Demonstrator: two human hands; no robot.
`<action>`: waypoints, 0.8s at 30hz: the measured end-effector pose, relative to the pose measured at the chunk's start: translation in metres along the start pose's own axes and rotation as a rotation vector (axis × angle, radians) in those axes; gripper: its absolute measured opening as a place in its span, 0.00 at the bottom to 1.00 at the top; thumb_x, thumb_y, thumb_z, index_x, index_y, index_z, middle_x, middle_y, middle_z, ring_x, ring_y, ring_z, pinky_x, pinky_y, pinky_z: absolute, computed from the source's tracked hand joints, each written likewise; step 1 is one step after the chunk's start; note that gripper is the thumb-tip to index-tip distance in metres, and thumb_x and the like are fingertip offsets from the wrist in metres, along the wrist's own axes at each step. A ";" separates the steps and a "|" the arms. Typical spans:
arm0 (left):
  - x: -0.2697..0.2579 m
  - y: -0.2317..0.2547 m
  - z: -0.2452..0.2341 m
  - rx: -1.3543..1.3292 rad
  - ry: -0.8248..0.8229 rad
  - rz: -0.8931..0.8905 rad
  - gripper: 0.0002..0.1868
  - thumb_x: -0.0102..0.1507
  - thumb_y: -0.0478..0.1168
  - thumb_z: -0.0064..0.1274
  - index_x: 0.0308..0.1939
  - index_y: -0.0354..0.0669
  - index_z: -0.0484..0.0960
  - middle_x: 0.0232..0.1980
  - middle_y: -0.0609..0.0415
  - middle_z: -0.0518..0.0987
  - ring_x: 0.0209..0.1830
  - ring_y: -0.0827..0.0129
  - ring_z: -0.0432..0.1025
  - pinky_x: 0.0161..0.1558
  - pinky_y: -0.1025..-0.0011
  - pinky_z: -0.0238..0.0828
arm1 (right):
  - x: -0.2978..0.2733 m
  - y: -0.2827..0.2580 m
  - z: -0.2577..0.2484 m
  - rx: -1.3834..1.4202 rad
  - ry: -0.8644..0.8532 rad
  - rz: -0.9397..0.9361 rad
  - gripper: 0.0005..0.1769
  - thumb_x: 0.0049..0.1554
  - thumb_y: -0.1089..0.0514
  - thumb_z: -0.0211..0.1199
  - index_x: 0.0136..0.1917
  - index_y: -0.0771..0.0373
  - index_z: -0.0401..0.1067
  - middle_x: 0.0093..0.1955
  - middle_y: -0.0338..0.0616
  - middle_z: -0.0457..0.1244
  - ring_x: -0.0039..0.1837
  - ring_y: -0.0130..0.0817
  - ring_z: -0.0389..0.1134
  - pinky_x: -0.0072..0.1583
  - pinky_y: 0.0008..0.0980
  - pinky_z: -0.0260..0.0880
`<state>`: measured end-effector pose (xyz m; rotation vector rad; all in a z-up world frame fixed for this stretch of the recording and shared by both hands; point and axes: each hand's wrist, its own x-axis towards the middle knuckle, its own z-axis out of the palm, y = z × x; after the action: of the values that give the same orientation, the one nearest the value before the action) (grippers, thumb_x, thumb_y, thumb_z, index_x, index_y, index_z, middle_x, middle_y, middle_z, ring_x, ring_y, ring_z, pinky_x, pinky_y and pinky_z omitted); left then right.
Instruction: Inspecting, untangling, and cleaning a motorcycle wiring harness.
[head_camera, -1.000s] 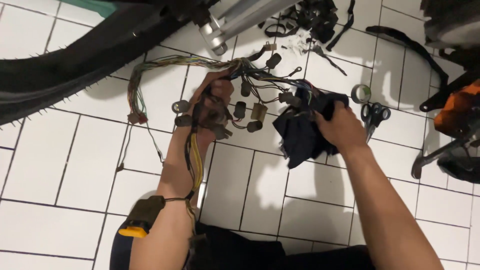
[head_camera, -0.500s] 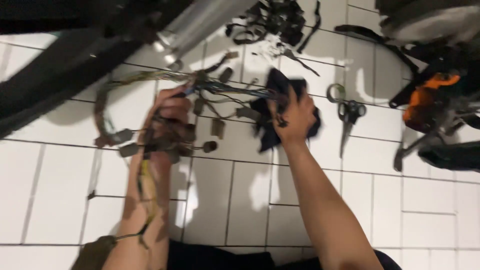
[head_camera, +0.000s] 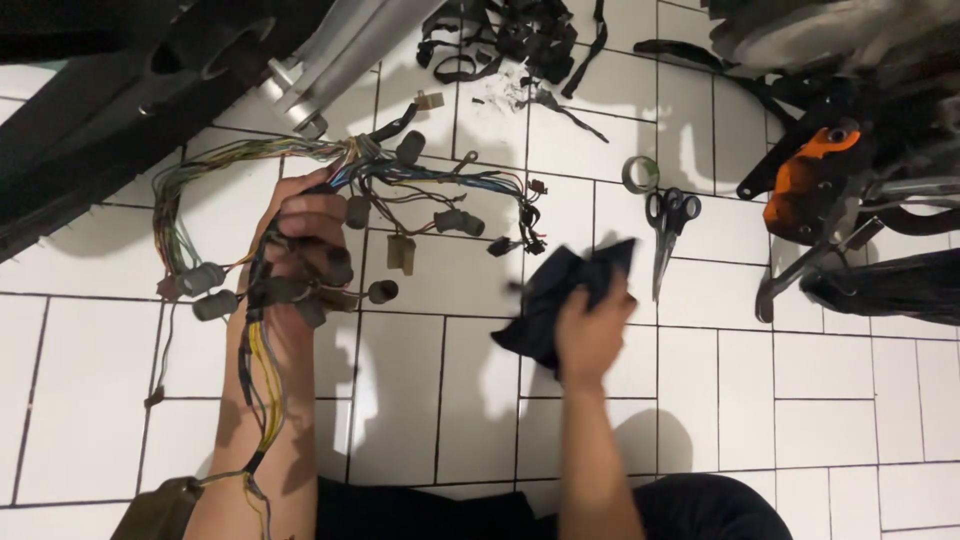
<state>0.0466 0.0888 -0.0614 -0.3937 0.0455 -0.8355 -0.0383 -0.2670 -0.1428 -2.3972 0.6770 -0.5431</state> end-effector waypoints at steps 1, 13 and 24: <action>0.000 0.000 -0.001 -0.006 -0.015 -0.028 0.20 0.77 0.47 0.39 0.30 0.48 0.70 0.28 0.66 0.70 0.23 0.81 0.67 0.25 0.83 0.63 | 0.002 -0.020 0.005 -0.118 -0.026 0.057 0.35 0.58 0.54 0.64 0.76 0.62 0.61 0.66 0.63 0.60 0.62 0.61 0.67 0.62 0.51 0.68; -0.003 0.012 -0.001 -0.008 -0.046 -0.112 0.23 0.78 0.49 0.39 0.29 0.50 0.71 0.27 0.65 0.72 0.18 0.80 0.65 0.25 0.83 0.64 | 0.151 -0.066 0.054 0.373 -0.115 -0.169 0.22 0.56 0.61 0.64 0.64 0.65 0.72 0.58 0.54 0.72 0.61 0.46 0.74 0.64 0.39 0.71; -0.004 -0.006 0.004 -0.004 0.095 0.051 0.18 0.76 0.46 0.38 0.36 0.45 0.77 0.26 0.68 0.68 0.21 0.83 0.66 0.22 0.82 0.61 | 0.041 -0.029 0.053 -0.220 -0.056 0.131 0.35 0.53 0.51 0.67 0.71 0.64 0.64 0.61 0.65 0.64 0.57 0.66 0.69 0.58 0.55 0.70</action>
<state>0.0407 0.0900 -0.0558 -0.3548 0.1451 -0.8039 0.0315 -0.2476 -0.1553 -2.5365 0.9024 -0.3619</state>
